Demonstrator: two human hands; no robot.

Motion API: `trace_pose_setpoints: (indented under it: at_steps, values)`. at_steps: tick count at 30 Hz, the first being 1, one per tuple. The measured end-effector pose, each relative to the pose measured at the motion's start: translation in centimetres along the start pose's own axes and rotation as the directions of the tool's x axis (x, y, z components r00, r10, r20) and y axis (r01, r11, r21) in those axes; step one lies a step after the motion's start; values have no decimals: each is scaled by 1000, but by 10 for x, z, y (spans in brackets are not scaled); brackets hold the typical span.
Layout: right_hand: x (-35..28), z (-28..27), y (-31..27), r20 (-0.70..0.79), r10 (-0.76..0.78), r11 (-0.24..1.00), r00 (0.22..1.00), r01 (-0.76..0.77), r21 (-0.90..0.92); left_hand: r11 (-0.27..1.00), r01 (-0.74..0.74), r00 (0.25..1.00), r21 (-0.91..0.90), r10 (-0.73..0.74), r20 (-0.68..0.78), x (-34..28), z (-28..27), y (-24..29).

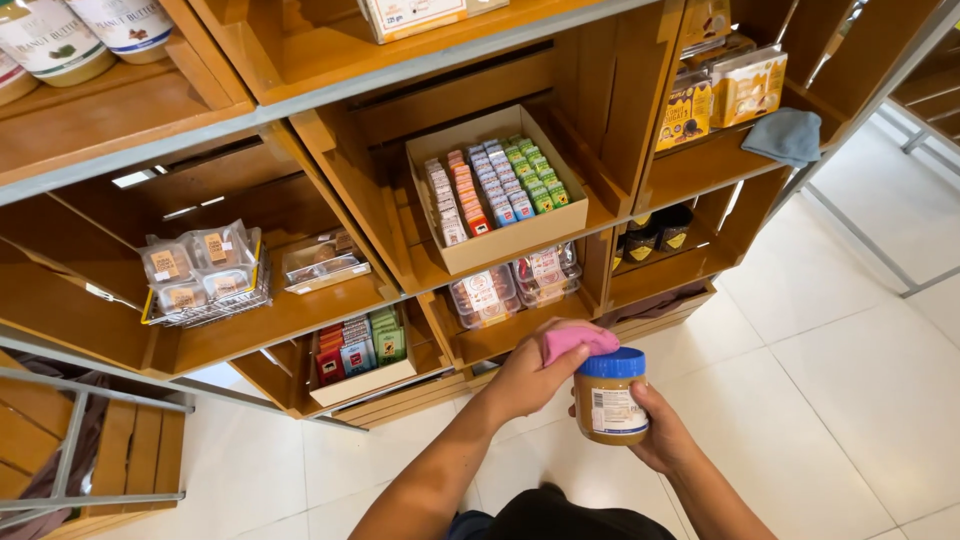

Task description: Cleaning jars of peanut butter with a pink cloth and organizing them on display shelves.

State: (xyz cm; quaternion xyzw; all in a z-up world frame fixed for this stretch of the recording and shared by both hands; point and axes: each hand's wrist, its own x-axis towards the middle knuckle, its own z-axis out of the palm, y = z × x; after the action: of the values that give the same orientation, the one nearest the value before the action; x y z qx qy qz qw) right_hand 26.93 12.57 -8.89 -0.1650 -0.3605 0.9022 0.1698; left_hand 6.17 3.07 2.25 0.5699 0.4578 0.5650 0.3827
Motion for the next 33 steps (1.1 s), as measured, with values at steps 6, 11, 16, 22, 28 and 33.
trace_pose_setpoints:
  at_steps: [6,11,16,22,28,33]
  values:
    - [0,18,-5,5,-21,998,1000,21,65,974,201,926,-103,-223,-304,-8,0,-2]
    - [8,8,-1,-28,-46,979,999,51,197,875,-167,868,455,349,-354,-20,21,34]
    - [15,-24,13,-102,-50,961,993,76,265,772,-297,889,562,438,-133,-33,32,16]
    - [13,22,-21,-119,-81,974,990,104,200,888,-104,853,448,311,-419,-40,29,-1]
    - [20,9,-17,-309,-32,972,950,102,211,814,-212,892,541,388,-233,-45,46,-3]
    - [22,15,-26,-242,-37,967,970,95,235,942,-104,876,318,239,-419,-43,36,-29]
